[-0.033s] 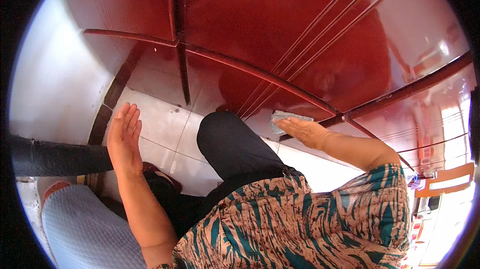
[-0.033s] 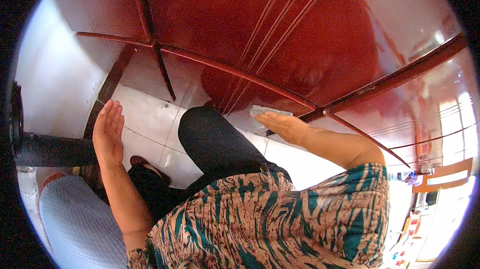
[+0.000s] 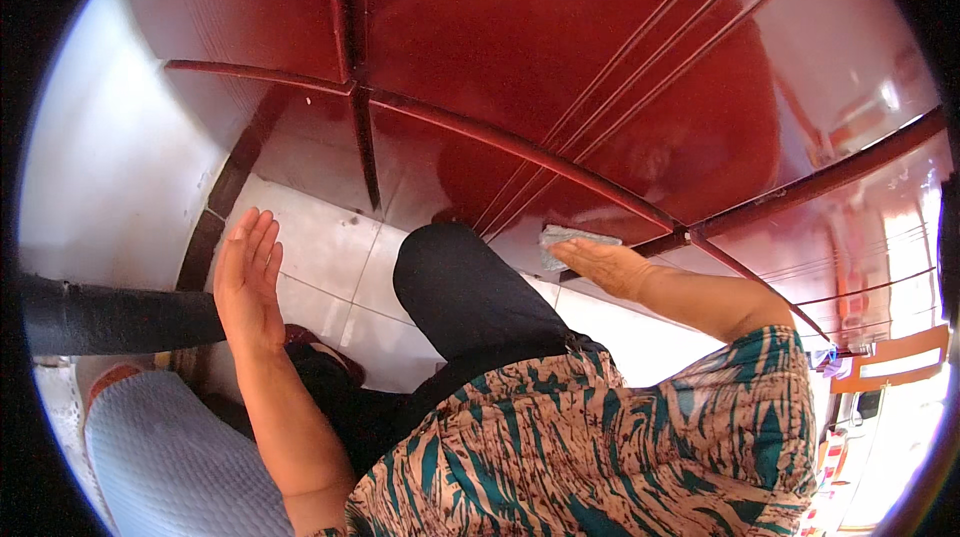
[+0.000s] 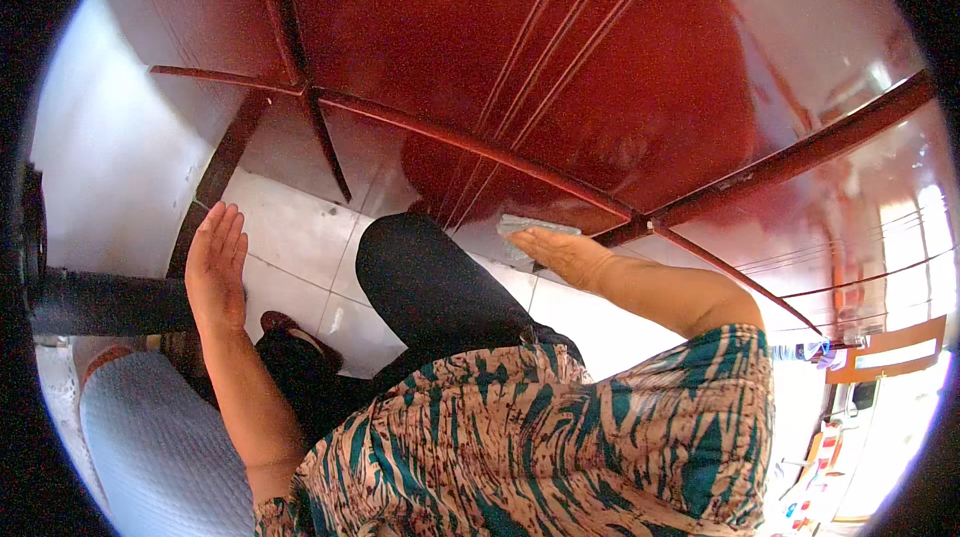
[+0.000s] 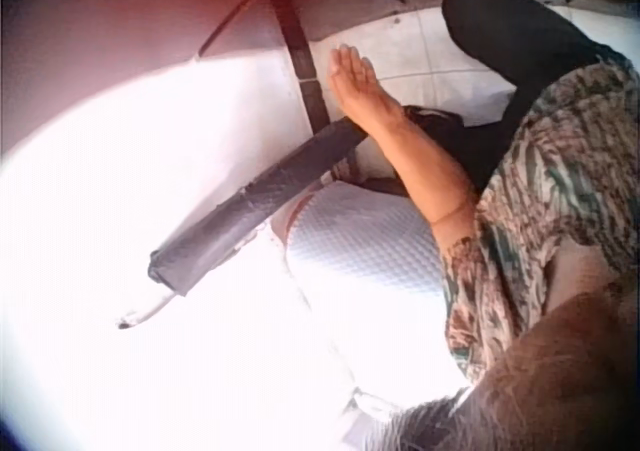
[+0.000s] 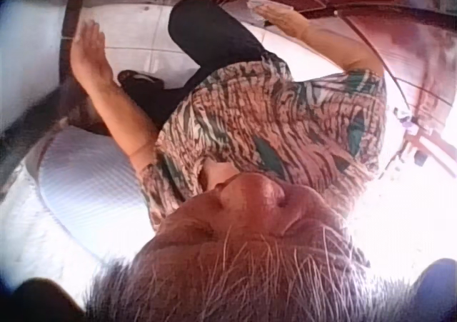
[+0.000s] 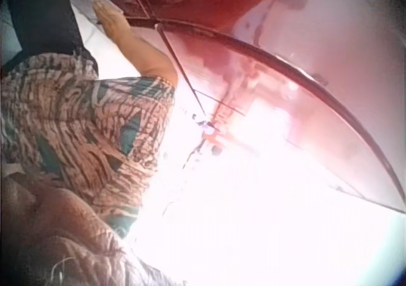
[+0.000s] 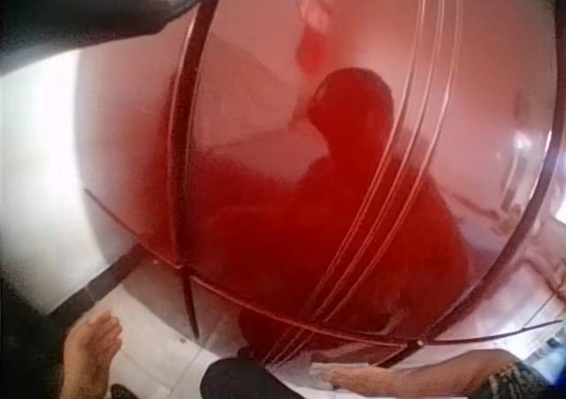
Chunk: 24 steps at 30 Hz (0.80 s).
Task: The person wipes the exterior surfaces and doors of a red cabinet using a cloth, moving across various sections and handles.
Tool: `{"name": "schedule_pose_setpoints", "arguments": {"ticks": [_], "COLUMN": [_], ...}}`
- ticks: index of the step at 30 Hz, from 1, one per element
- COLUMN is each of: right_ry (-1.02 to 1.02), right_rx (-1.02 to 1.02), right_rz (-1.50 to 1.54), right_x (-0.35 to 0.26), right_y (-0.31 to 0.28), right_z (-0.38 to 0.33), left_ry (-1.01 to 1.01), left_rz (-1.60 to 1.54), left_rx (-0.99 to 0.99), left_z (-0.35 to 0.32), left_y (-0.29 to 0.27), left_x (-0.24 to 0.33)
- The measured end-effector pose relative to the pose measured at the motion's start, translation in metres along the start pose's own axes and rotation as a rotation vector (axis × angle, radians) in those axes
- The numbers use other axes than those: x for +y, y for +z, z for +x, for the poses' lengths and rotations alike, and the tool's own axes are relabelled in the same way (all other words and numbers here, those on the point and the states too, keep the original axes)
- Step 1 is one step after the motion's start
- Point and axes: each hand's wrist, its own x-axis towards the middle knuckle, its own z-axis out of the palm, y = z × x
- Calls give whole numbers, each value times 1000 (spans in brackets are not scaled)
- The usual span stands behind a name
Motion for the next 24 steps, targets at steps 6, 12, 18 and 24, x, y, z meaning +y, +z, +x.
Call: {"name": "schedule_pose_setpoints", "arguments": {"ticks": [6,12,18,24], "right_ry": [-191,-306,-344,-311], "right_rx": [-101,-102,-185,-140], "right_rz": [-94,-153,-144,-166], "right_x": [-24,-44,-81,-85], "right_y": [-2,-7,12,15], "right_z": [35,70,98,126], "left_ry": [-46,-74,-67,-91], "left_rz": [-40,-10,19,54], "left_rx": [48,31,8,-10], "left_z": [0,-8,-12,-15], "left_y": [2,8,15,20], "left_x": [13,25,26,35]}}
